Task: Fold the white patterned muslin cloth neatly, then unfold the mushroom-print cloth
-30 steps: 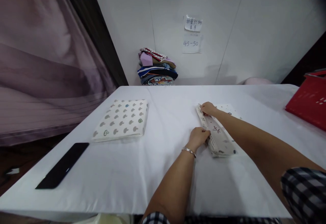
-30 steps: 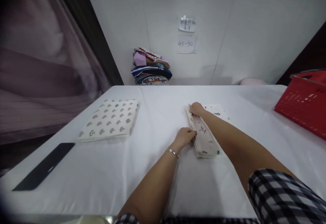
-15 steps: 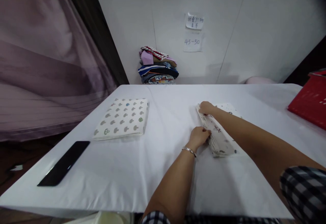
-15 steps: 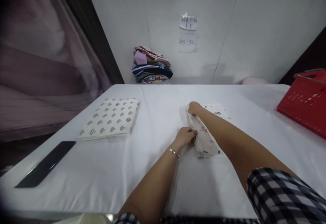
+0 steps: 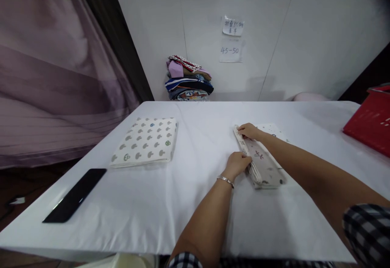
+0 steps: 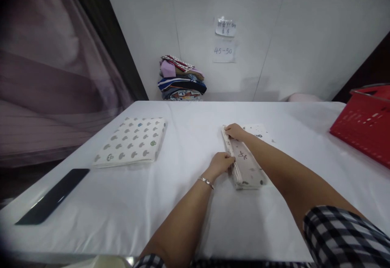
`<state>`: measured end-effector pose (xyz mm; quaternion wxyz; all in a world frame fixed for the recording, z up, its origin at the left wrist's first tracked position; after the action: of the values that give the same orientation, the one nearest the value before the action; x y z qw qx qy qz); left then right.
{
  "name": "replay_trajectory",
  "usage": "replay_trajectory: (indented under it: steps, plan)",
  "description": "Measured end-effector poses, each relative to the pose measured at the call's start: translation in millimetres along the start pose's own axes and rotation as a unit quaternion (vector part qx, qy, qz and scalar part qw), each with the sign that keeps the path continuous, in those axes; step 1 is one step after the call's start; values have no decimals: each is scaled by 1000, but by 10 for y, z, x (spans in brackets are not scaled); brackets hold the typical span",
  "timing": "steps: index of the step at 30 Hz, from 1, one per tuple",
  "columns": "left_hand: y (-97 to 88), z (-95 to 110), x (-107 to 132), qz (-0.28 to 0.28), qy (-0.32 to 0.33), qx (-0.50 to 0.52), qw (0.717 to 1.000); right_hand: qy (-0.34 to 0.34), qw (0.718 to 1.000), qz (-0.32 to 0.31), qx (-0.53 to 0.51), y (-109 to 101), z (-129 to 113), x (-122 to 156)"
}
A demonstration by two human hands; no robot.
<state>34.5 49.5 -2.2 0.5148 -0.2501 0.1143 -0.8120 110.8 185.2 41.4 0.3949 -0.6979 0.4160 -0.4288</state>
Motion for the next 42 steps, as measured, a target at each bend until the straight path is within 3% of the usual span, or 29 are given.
replay_trajectory:
  steps: [8, 16, 22, 42]
  plan:
    - [20, -19, -17, -6, 5, -2, 1000, -111, 990, 71, -46, -51, -95, -3]
    - [11, 9, -3, -8, 0, -15, 1000, -111, 983, 135, -60, -154, 76, -205]
    - [14, 18, -1, -9, 11, -17, 1000, -105, 985, 127, -43, -175, 162, -270]
    - [-6, 57, 22, -8, 9, -41, 999, -69, 995, 70, -6, -120, 132, -455]
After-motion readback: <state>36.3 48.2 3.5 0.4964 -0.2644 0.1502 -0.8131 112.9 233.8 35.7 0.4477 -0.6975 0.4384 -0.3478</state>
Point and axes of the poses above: each hand's wrist, its own x-axis away from the middle knuckle, its own y-axis out of the palm, z = x × y, the point moved 9 cm from there along -x, towards the middle knuckle, and after that the axes turned 11 degrees about -z, right-handed, at the moved point
